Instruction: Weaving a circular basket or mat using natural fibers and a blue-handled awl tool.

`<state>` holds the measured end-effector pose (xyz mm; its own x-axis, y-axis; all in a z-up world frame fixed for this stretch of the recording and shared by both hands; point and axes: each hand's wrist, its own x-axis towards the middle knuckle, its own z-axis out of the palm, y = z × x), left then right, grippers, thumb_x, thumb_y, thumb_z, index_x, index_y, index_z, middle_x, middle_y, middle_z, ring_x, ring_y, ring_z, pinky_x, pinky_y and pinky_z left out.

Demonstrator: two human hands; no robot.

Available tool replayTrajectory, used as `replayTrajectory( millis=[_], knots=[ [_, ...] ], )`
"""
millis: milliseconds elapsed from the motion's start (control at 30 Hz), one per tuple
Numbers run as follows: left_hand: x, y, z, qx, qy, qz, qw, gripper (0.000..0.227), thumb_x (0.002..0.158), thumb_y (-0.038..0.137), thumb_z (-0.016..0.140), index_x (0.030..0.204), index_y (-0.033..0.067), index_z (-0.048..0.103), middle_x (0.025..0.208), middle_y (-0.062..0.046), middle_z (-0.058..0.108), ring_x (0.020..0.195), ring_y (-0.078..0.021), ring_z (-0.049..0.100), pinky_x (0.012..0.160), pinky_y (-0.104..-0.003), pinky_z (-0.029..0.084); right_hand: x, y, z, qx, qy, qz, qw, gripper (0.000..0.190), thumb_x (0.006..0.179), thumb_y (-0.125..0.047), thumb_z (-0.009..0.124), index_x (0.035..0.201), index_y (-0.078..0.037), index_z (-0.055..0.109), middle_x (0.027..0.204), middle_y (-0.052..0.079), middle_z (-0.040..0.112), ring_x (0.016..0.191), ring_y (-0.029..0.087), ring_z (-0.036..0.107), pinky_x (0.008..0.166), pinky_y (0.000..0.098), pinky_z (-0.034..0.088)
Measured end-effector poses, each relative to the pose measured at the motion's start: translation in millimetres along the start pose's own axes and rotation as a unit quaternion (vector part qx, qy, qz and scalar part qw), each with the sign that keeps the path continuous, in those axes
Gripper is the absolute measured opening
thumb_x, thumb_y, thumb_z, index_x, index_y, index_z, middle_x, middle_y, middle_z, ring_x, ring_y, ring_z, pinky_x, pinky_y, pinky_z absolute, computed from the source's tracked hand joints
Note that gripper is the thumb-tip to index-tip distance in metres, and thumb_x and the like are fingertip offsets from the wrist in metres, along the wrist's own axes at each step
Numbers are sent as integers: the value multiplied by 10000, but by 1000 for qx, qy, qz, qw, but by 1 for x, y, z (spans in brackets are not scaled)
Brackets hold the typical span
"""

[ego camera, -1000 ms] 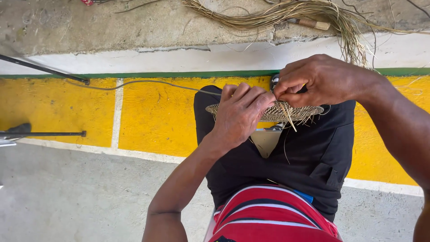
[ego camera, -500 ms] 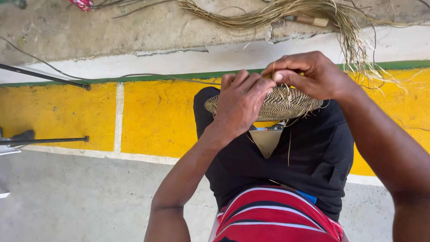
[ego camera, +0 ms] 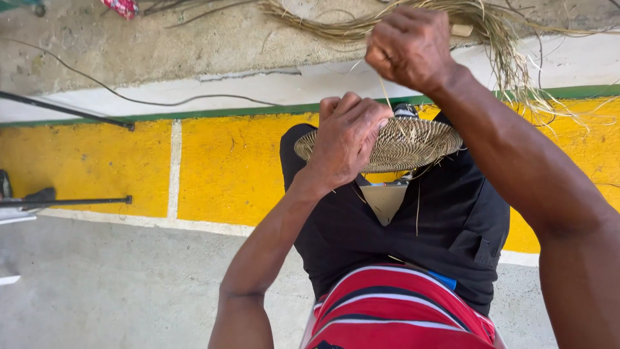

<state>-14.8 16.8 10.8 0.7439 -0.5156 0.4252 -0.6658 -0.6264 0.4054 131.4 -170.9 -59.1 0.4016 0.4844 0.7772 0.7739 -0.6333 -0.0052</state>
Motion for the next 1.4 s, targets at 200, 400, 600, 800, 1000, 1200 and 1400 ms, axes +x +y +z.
replayTrajectory(
  millis=[200,400,600,800,1000,1200,1400],
  knots=[
    [3,4,-1,7,-7,-12,1000,192,993,116,680,1175,163,642,1034,53,671,1003,-167,573,958,-378,344,13,-16,-54,324,19,277,904,329,1122,-147,629,809,-46,616,676,17,577,566,120,547,515,297,450],
    [0,4,-1,37,-23,-17,999,289,984,111,683,1265,172,663,1058,60,694,1000,-157,570,962,-376,338,7,-67,-165,682,81,250,683,173,1022,-109,584,1020,19,700,990,117,716,775,141,736,622,246,619],
    [-3,8,1,64,-13,-13,998,319,953,104,699,1262,182,693,1037,64,700,995,-154,565,954,-367,338,-23,-103,-162,456,-37,409,790,363,847,-93,774,1159,-46,595,1018,33,729,980,115,730,851,267,585],
    [-1,4,2,58,6,-9,998,331,960,100,704,1281,180,686,1049,70,716,988,-150,566,961,-364,341,-52,-105,-137,291,-11,294,910,245,922,-88,872,1113,-151,731,1093,-63,740,1077,146,618,1002,298,490],
    [-6,-1,4,48,4,-8,999,375,963,93,704,1321,197,670,1081,64,733,986,-145,573,948,-347,347,-48,-107,-134,262,-22,269,926,219,873,-78,869,1045,-160,760,1174,-10,701,1113,179,573,992,320,457],
    [-5,-2,5,36,5,-8,999,364,970,122,716,1318,221,669,1081,68,748,976,-136,578,944,-346,349,-50,-105,-132,279,-42,275,919,203,872,-81,856,1028,-155,750,1141,-13,709,1100,182,583,985,318,462],
    [-7,-5,9,46,8,1,999,352,981,143,708,1321,223,669,1063,70,746,972,-136,577,943,-353,354,-53,-102,-128,287,-13,265,921,219,898,-67,849,1069,-131,728,1056,2,719,1035,189,657,945,316,477]
  ],
)
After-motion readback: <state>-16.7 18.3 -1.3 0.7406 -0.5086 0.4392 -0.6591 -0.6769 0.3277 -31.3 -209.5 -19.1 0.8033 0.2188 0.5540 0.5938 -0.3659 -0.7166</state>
